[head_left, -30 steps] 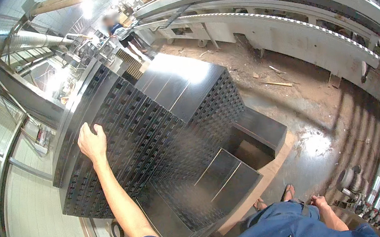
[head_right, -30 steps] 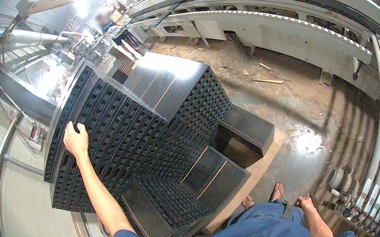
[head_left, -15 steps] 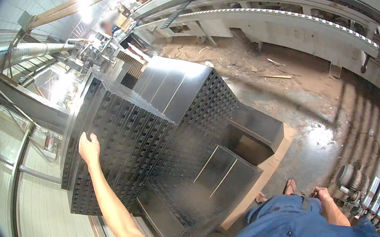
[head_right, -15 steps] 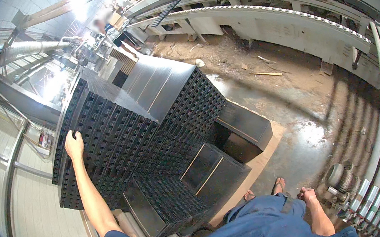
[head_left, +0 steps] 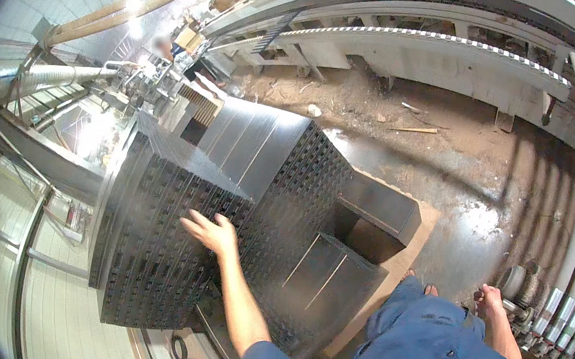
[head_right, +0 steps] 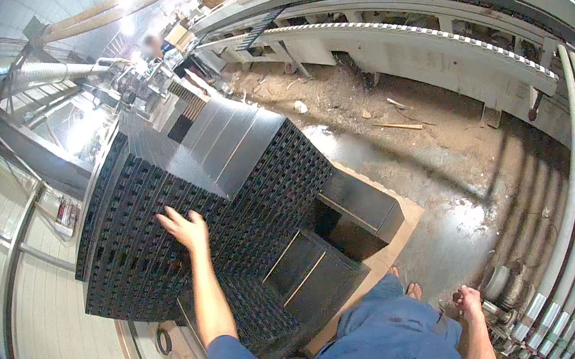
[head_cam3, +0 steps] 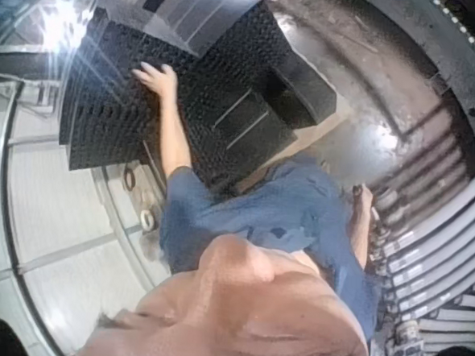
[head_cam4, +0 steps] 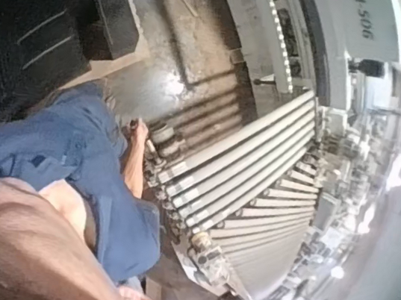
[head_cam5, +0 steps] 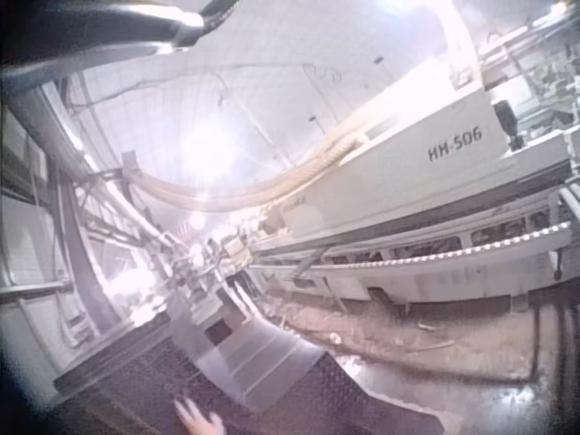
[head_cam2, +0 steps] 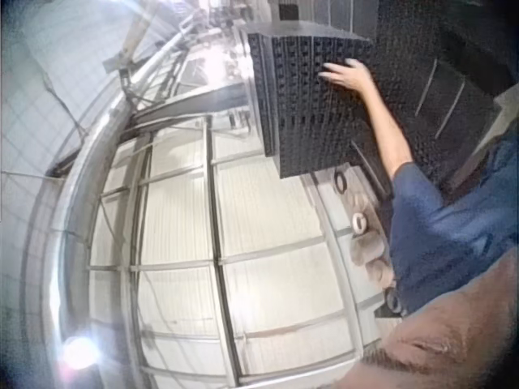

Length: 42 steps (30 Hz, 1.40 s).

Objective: The person repeatedly picks up black rectangular panels from a roller conveyor and stacks them onto a growing pile on the floor. The person handles the panels one at a time, placing them carefully to maintain alignment.

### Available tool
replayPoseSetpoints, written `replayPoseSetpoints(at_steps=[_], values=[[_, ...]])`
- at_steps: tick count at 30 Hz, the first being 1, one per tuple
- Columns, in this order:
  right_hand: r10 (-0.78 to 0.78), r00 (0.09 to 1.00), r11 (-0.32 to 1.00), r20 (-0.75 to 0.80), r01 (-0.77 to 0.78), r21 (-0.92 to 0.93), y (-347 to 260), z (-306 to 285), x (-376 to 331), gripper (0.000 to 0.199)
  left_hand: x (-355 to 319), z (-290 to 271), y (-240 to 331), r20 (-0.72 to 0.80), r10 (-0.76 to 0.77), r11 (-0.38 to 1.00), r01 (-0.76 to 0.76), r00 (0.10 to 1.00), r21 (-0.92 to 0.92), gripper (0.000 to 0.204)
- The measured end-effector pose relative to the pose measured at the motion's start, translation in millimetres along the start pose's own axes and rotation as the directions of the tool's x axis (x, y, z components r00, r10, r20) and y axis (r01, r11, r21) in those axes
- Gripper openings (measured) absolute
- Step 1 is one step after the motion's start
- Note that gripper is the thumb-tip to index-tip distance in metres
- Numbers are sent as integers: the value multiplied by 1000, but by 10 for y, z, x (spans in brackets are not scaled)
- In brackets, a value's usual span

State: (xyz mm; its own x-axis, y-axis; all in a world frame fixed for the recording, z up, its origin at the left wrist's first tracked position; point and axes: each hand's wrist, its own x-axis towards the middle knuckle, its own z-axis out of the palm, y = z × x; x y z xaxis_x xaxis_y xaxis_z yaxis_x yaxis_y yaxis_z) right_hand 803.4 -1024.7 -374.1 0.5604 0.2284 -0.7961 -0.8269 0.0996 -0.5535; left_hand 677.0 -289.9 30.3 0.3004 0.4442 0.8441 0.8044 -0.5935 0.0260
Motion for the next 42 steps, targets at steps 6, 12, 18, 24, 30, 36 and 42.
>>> replayPoseSetpoints(at_steps=[6, 12, 18, 24, 30, 36, 42], values=[[-84, 992, 996, -97, 88, 32, 35, 74, 6, 24, -2577, 621, 1340, 618, 85, 962, 97, 782, -254, 60], [-99, 985, 992, -145, 109, 63, -1, -41, 182, 32, -4006, 577, 2731, 859, 439, 627, 775, -264, -82, 40], [-80, 975, 987, -208, 106, 122, -313, 72, 566, 31, -4495, 1128, 3084, 874, 390, 711, 698, -289, -86, 28], [94, 952, 994, -291, -108, -30, -987, 49, 751, 35, -3950, 1639, 3444, 840, 297, 734, 671, -454, 103, 24], [165, 950, 986, -266, -165, 22, -1713, -82, 983, 35, -3902, 2182, 3706, 918, 305, 746, 663, -255, -64, 24], [148, 967, 983, -209, -167, -79, -2284, -212, 1263, 32, -4034, 2323, 4067, 922, 270, 581, 811, -278, 74, 24], [93, 968, 969, -232, -142, -202, -2673, 92, 1457, 30, -3816, 2027, 4142, 862, 255, 504, 821, -438, 268, 25]])
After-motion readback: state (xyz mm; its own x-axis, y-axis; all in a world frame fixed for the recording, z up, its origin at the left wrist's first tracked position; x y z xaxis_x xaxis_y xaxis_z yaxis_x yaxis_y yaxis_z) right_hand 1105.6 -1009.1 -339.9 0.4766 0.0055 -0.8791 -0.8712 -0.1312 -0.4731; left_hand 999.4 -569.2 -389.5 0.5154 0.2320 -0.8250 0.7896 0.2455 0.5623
